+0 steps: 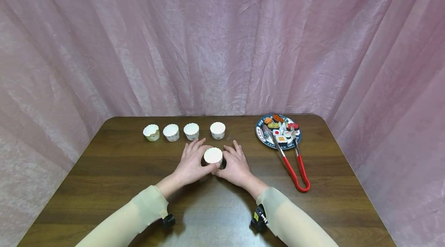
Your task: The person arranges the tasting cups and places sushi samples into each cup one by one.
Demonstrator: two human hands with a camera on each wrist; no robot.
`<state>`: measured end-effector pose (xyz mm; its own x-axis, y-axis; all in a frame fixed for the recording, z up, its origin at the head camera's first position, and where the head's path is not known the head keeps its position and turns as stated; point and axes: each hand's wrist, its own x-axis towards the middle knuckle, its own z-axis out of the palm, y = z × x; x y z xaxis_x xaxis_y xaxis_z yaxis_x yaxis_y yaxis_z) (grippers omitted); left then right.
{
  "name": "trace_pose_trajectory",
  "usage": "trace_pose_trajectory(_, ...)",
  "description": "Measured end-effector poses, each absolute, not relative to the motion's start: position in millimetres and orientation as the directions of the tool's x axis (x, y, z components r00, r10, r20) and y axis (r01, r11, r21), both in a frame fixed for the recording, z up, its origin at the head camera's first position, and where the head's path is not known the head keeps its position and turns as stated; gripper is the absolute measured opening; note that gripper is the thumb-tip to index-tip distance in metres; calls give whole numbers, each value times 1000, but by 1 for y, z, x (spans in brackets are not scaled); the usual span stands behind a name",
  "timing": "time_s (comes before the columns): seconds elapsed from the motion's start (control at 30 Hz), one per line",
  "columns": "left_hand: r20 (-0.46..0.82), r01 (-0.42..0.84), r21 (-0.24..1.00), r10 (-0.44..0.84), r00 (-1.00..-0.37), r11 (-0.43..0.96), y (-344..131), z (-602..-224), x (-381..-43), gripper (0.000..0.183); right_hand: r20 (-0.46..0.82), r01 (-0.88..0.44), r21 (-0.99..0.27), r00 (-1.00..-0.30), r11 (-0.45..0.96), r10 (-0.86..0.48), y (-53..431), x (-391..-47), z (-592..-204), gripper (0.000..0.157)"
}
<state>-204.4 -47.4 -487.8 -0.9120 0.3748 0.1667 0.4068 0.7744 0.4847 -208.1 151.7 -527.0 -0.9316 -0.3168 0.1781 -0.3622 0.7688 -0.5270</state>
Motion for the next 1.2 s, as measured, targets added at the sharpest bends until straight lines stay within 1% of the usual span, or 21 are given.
trace_pose_trajectory(0.4, 180, 419, 477, 381, -907, 773, -50, -487, -208, 63, 183, -362, -535, -932, 764, -313, 152, -209, -523, 55)
trace_pose_trajectory(0.67, 189, 421, 472, 378, -906, 774, -49, -487, -209, 60, 169, -354, -554, -934, 754, -314, 152, -209, -523, 57)
trace_pose_trajectory(0.8, 199, 421, 468, 372, -907, 777, -48, -485, -210, 60, 164, -346, -570, -937, 745, -309, 152, -208, -522, 65)
trace_pose_trajectory(0.93, 199, 420, 465, 370, -908, 780, -49, -480, -211, 65, 166, -347, -567, -936, 747, -309, 152, -207, -523, 74)
trace_pose_trajectory(1.03, 200, 415, 470, 364, -910, 779, -50, -474, -211, 66, 179, -359, -557, -932, 748, -315, 152, -208, -525, 75)
trace_pose_trajectory(1.2, 224, 414, 486, 348, -910, 770, -55, -461, -213, 62, 182, -361, -547, -932, 755, -314, 151, -208, -526, 72)
